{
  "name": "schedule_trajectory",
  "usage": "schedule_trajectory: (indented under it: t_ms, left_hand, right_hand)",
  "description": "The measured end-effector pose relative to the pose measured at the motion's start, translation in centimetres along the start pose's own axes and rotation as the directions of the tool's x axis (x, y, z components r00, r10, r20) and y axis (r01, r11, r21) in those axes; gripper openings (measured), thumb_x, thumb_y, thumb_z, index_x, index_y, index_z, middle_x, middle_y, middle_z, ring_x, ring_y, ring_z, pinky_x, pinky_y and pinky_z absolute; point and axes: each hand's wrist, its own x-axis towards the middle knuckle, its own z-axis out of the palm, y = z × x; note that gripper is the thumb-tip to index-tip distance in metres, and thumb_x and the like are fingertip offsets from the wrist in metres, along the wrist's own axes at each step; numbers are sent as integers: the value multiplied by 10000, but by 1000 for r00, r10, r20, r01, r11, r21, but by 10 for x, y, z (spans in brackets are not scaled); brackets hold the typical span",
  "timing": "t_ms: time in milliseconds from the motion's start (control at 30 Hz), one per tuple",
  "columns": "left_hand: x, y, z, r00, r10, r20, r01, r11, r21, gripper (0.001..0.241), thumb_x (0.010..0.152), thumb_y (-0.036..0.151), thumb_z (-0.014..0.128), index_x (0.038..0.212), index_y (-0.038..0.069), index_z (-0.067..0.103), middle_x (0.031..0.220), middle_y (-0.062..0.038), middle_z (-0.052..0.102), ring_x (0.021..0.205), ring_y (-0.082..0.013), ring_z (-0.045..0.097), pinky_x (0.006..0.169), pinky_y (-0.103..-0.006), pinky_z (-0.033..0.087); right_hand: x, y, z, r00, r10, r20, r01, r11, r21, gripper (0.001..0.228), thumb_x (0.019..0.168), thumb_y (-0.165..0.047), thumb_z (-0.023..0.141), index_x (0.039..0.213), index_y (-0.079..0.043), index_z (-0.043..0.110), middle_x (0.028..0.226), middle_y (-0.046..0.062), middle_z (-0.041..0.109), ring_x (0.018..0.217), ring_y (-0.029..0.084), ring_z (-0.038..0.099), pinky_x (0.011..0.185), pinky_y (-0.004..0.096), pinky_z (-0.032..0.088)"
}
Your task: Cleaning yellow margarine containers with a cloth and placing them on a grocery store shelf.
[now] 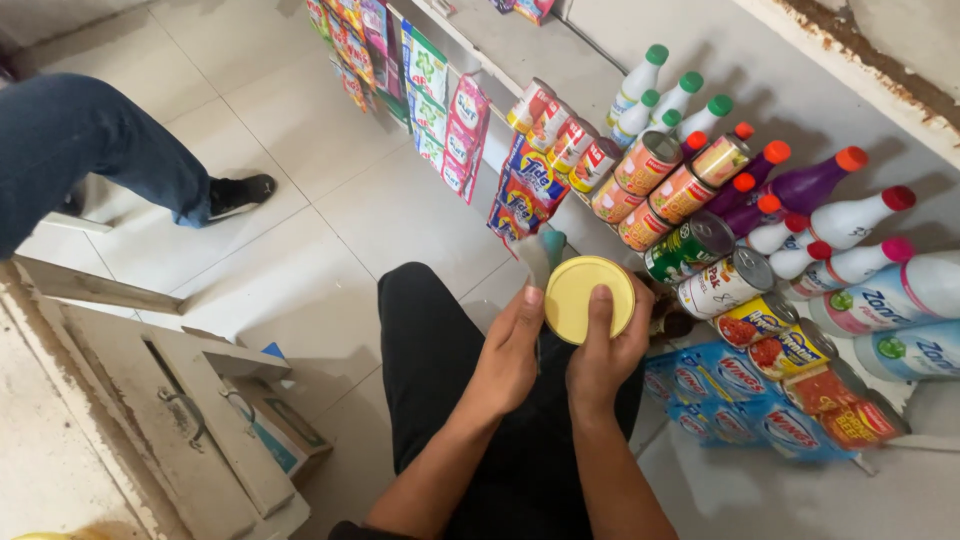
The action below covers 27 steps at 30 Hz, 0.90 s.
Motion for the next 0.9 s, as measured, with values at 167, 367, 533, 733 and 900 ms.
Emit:
schedule_trajectory:
  t_ms: [167,367,533,733,900]
  left_hand:
    - [8,-19,-20,1000,-15,-24,11,988,-157,624,1117,359,311,1499,-127,400,1537,-340,398,1471,-424,310,1231,-591,193]
    - [9,-26,-37,993,80,87,-62,979,-193,434,1080,173,474,1463,-19,541,1514,-181,511,1440,-264,387,1226,-525,269]
    - [20,-21,-30,946,253,204,-266,963,34,375,1068,105,555,1428,4,589,1459,-175,579,1425,-293,476,1207,-489,342]
    - [21,-29,-8,876,468,117,-479,873,92,577,1126,400,284,1425,-11,558,1438,-229,539,1405,-360,458,1197,-505,315]
    - [24,-44,-15,955,291,66,-286,956,-67,555,1099,295,257,1509,4,492,1235,-152,646,1184,-213,514,1101,-420,396]
  right_hand:
    - [6,14,-14,953,212,218,-249,955,160,444,927,-68,688,1355,-7,588,1178,92,651,1116,146,584,1022,395,501]
    - [22,37,-34,816,436,379,-570,713,408,518,827,-23,702,1332,4,595,1091,157,721,995,230,749,869,414,636]
    - [26,26,-44,811,400,427,-576,671,467,517,853,-8,683,1358,11,571,1110,197,717,1020,277,751,858,458,650]
    - [17,26,-48,730,338,594,-571,779,259,849,691,120,810,1467,-57,513,1174,146,686,1073,233,694,891,434,618]
    - [26,26,-46,641,332,692,-565,815,132,797,675,85,864,1402,-33,560,1074,146,707,978,193,693,820,393,609]
